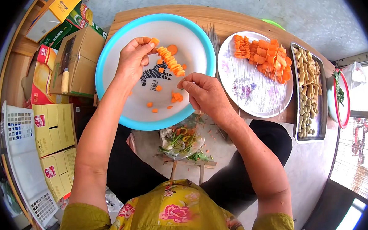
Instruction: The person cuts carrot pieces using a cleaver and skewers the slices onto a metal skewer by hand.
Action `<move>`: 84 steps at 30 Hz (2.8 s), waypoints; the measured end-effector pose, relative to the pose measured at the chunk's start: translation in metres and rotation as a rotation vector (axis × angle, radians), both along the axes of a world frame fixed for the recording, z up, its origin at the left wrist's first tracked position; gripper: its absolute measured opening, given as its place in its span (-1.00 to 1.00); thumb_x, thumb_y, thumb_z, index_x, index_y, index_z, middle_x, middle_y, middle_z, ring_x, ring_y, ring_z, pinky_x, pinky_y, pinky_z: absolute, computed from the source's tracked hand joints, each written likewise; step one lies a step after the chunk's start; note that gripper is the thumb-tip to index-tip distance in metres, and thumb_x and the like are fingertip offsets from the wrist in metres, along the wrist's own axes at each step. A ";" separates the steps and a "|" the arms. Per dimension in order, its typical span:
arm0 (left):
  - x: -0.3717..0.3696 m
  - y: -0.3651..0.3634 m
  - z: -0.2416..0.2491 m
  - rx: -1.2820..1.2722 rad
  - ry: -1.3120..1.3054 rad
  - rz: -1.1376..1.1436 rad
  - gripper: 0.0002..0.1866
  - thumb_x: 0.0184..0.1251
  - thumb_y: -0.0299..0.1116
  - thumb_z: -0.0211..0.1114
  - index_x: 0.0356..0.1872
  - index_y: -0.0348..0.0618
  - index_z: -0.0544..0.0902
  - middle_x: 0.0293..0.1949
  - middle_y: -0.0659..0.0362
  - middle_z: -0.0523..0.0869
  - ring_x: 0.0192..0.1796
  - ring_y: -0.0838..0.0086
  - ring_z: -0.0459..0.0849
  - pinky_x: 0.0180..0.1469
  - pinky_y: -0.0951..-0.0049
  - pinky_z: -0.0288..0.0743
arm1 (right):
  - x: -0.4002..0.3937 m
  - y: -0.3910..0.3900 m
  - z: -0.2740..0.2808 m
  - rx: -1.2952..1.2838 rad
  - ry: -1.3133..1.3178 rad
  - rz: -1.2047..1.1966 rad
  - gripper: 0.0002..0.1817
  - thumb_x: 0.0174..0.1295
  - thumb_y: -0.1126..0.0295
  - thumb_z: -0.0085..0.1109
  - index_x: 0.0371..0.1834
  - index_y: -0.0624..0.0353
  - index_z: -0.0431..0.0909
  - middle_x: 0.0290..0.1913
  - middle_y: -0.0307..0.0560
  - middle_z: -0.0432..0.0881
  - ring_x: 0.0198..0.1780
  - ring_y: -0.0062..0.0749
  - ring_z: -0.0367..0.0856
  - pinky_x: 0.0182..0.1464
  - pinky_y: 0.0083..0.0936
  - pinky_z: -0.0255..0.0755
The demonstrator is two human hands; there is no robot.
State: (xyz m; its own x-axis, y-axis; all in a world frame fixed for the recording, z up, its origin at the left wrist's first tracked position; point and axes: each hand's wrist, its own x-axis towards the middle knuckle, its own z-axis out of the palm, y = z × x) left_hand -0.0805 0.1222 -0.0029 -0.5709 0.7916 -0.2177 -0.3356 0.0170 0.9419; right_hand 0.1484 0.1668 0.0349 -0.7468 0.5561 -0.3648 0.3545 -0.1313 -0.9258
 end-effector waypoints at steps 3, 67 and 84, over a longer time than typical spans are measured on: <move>0.002 0.000 0.000 -0.014 0.017 0.009 -0.86 0.26 -0.57 0.27 -0.19 -0.25 0.54 -0.22 0.10 0.70 -0.23 0.50 0.68 -0.60 0.75 0.21 | 0.000 0.000 0.000 0.002 0.004 -0.002 -0.76 0.42 0.29 -0.02 -0.17 0.20 0.60 -0.73 -0.42 0.28 -0.71 -0.79 0.13 -0.65 -0.72 -0.01; 0.018 0.003 -0.011 -0.006 0.343 -0.144 -0.87 0.27 -0.53 0.09 -0.21 -0.29 0.55 -0.28 0.07 0.74 -0.24 0.48 0.73 -0.21 0.51 0.61 | 0.002 0.009 0.002 0.043 0.061 -0.125 -0.77 0.39 0.36 0.00 -0.22 0.28 0.60 -0.72 -0.37 0.35 -0.70 -0.77 0.22 -0.61 -0.72 0.09; 0.059 -0.018 -0.079 -0.255 1.413 -0.883 -0.84 0.01 -0.41 0.30 -0.39 -0.23 0.56 -0.39 0.07 0.69 -0.24 0.14 0.67 -0.22 0.17 0.48 | 0.017 0.018 0.001 0.022 0.118 -0.154 -0.76 0.38 0.34 0.00 -0.19 0.28 0.60 -0.73 -0.35 0.35 -0.69 -0.75 0.20 -0.62 -0.69 0.07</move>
